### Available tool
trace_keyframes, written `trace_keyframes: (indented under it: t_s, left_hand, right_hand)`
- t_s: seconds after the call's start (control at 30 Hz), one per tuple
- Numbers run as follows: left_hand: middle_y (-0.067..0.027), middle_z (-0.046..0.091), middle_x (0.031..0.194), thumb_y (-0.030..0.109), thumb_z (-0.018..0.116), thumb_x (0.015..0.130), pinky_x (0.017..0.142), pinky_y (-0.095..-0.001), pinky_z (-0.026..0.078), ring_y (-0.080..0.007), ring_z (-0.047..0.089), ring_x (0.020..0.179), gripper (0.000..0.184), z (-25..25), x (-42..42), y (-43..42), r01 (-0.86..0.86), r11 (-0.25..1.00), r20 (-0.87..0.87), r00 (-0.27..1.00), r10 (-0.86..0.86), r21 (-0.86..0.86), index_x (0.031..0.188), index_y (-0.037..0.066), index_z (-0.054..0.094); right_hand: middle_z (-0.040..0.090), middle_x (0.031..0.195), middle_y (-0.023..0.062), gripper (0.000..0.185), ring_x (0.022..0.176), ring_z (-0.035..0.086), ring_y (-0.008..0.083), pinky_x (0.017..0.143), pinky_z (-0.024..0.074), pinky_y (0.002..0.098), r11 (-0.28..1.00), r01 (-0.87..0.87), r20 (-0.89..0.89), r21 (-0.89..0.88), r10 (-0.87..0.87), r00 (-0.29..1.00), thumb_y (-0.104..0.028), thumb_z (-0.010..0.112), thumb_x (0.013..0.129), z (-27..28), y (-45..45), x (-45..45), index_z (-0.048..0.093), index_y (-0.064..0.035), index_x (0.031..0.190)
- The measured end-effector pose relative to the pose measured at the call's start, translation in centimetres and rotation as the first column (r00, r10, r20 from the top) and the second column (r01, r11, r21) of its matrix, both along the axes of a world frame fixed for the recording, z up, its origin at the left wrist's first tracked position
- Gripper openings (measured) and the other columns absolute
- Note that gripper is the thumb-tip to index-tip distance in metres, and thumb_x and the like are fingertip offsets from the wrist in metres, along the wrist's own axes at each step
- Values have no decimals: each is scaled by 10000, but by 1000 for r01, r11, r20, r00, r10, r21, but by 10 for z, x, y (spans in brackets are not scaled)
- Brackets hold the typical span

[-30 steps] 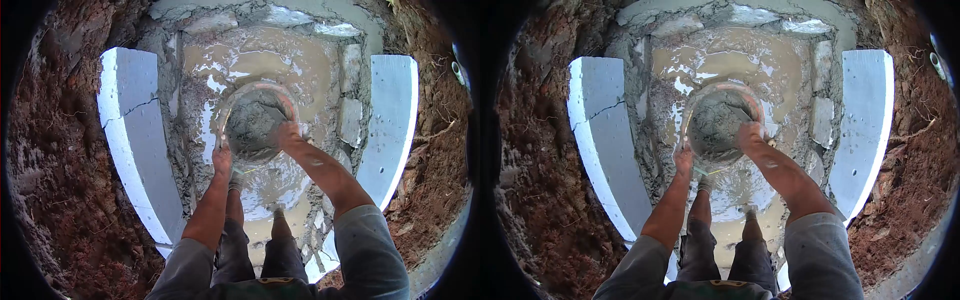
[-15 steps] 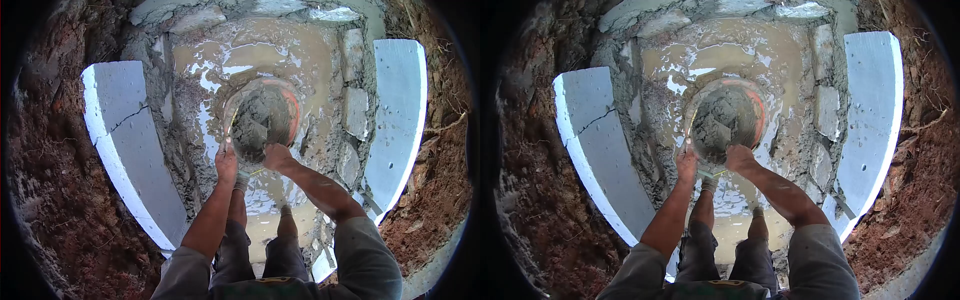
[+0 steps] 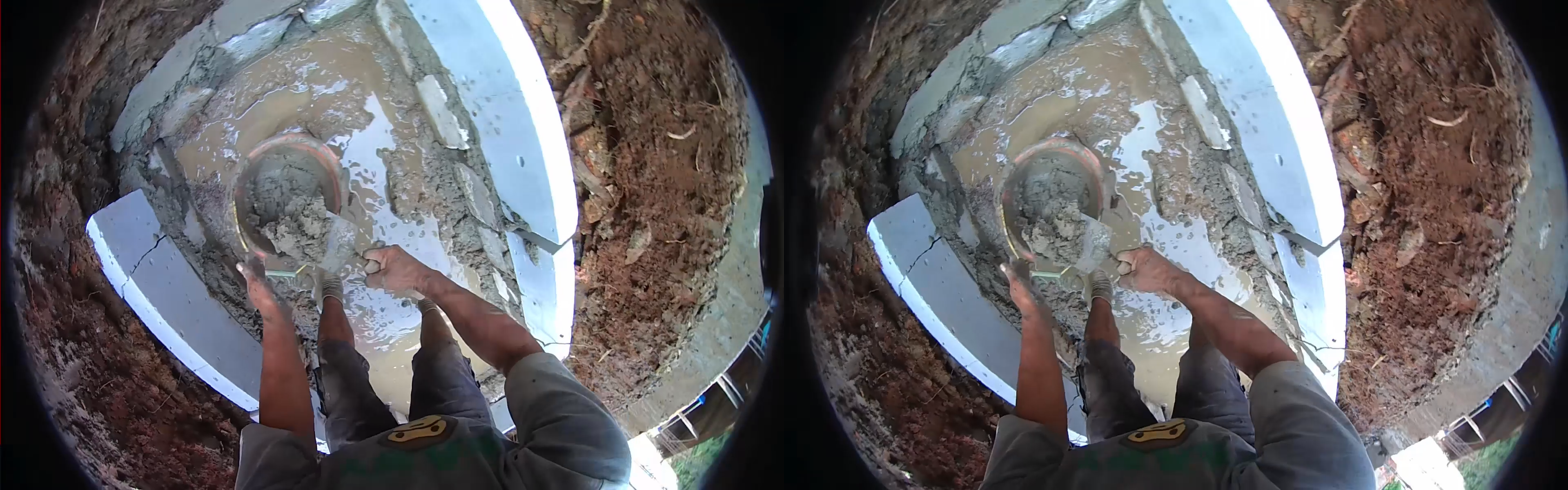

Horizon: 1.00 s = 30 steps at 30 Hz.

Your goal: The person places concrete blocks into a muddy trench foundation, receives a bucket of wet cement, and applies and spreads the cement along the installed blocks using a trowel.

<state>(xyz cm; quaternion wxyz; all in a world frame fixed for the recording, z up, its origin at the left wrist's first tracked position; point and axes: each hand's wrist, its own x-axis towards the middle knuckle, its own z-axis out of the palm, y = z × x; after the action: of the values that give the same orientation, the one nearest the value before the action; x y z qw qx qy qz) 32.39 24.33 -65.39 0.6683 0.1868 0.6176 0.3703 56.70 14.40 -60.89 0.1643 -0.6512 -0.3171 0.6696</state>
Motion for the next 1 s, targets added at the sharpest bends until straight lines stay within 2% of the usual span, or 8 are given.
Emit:
trace_keyframes:
  t_s: [0.13, 0.3, 0.47, 0.6, 0.67, 0.7, 0.83, 1.0]
  left_hand:
    - [-119, 421, 1321, 500, 419, 914, 1026, -427, 289, -285, 393, 1228, 621, -24, 48, -64, 16, 990, 179, 984, 9, -138, 1352, 65, 357]
    - [-132, 324, 1411, 608, 442, 839, 1082, -470, 124, -301, 320, 1281, 785, 2, 208, -157, 334, 912, 378, 897, -230, -239, 1402, 85, 283]
    - [-132, 316, 1423, 730, 368, 790, 1092, -460, 38, -303, 232, 1325, 867, 25, 356, -246, 478, 781, 474, 838, -268, -403, 1411, 134, 264]
    - [-117, 382, 1379, 710, 330, 823, 1074, -480, 186, -304, 328, 1273, 820, 28, 424, -281, 376, 801, 550, 832, -72, -465, 1393, 121, 303]
    - [-117, 420, 1349, 691, 317, 844, 1044, -489, 286, -312, 401, 1221, 789, 41, 436, -286, 349, 818, 625, 781, 16, -457, 1381, 113, 332]
    - [-113, 454, 1325, 658, 308, 867, 976, -492, 388, -323, 469, 1162, 747, 36, 435, -284, 382, 790, 677, 734, 56, -479, 1367, 106, 364]
    - [-113, 439, 1351, 676, 319, 847, 998, -521, 352, -330, 444, 1203, 757, 52, 439, -284, 370, 826, 648, 762, -7, -426, 1355, 120, 395]
    - [-89, 410, 1373, 638, 379, 836, 1010, -519, 338, -325, 414, 1228, 727, 58, 435, -292, 243, 771, 520, 844, 131, -588, 1365, 139, 378]
  right_hand:
    - [492, 618, 67, 201, 573, 455, 189, 579, 414, 330, 971, 240, -45, 6, -239, 970, -136, 647, 721, 87, -99, 58, 475, -37, 750]
    - [492, 596, 108, 173, 541, 496, 253, 549, 437, 344, 972, 208, 483, 109, -235, 843, -144, 631, 728, 219, -239, 140, 483, -56, 738]
    - [560, 660, 135, 143, 589, 580, 333, 535, 475, 393, 989, 114, 877, 97, -139, 460, -152, 610, 721, 281, -313, 187, 519, -58, 779]
    - [558, 807, 118, 153, 753, 579, 287, 665, 473, 388, 999, 24, 989, -29, 25, 144, -184, 627, 755, 257, -319, 199, 574, -65, 836]
    - [535, 827, 118, 177, 781, 534, 305, 683, 445, 402, 998, 63, 995, -26, 20, 97, -219, 632, 764, 231, -327, 204, 579, -71, 845]
    - [532, 825, 123, 174, 775, 532, 309, 675, 443, 405, 998, 68, 996, 6, -12, 93, -211, 639, 760, 225, -330, 205, 574, -68, 834]
    - [535, 857, 137, 182, 792, 539, 331, 686, 445, 425, 978, 152, 977, 146, -166, 131, -188, 633, 768, 213, -352, 201, 577, -71, 895]
    - [547, 771, 183, 220, 739, 549, 381, 656, 463, 441, 869, 467, 870, 166, -352, 345, -176, 637, 786, 230, -378, 160, 525, -2, 858]
